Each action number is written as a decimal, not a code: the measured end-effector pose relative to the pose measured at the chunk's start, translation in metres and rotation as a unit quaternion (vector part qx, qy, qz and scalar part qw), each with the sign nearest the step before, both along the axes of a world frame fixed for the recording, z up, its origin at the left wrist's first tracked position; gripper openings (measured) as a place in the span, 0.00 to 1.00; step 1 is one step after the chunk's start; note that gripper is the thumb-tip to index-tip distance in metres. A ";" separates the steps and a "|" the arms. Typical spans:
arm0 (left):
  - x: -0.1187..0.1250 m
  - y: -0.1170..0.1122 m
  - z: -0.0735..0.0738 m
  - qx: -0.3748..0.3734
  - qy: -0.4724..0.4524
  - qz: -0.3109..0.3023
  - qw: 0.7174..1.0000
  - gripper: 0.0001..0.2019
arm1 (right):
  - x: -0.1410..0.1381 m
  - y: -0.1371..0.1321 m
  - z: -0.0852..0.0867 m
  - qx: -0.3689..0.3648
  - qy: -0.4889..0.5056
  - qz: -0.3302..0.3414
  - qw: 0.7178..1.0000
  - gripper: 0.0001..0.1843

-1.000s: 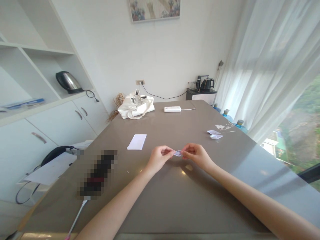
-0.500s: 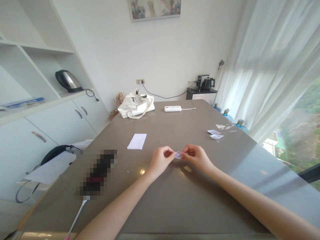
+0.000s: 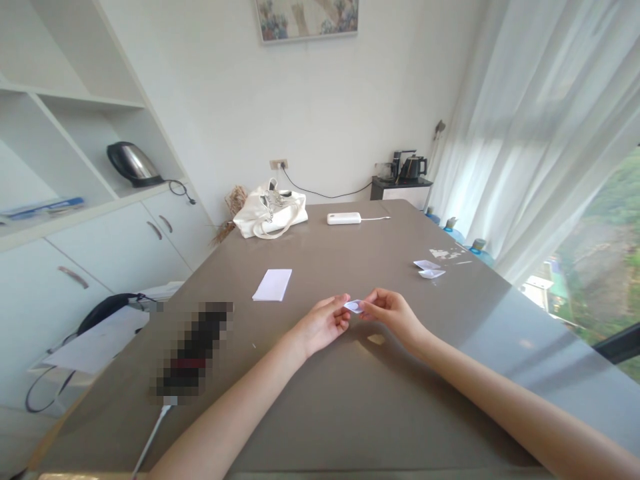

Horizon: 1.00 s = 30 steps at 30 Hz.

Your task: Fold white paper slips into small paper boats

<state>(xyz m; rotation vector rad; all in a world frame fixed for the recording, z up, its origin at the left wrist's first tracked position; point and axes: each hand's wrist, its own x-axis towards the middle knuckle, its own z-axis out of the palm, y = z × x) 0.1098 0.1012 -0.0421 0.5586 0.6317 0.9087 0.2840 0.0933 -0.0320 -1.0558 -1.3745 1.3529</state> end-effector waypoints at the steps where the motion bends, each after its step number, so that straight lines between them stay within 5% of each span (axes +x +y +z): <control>1: 0.001 0.000 -0.001 -0.004 -0.008 0.002 1.000 0.08 | 0.000 0.000 -0.001 -0.008 0.009 0.002 1.000 0.21; 9: 0.003 0.001 -0.005 -0.015 -0.009 0.022 1.000 0.10 | -0.002 0.000 -0.005 -0.037 0.033 0.006 0.999 0.22; 21: 0.006 -0.008 0.004 0.127 0.169 0.072 0.975 0.09 | 0.002 0.003 -0.003 0.044 -0.043 -0.012 0.998 0.20; 30: 0.003 -0.001 -0.002 0.021 -0.011 0.029 0.999 0.11 | 0.001 0.003 0.001 0.013 -0.019 -0.010 1.000 0.20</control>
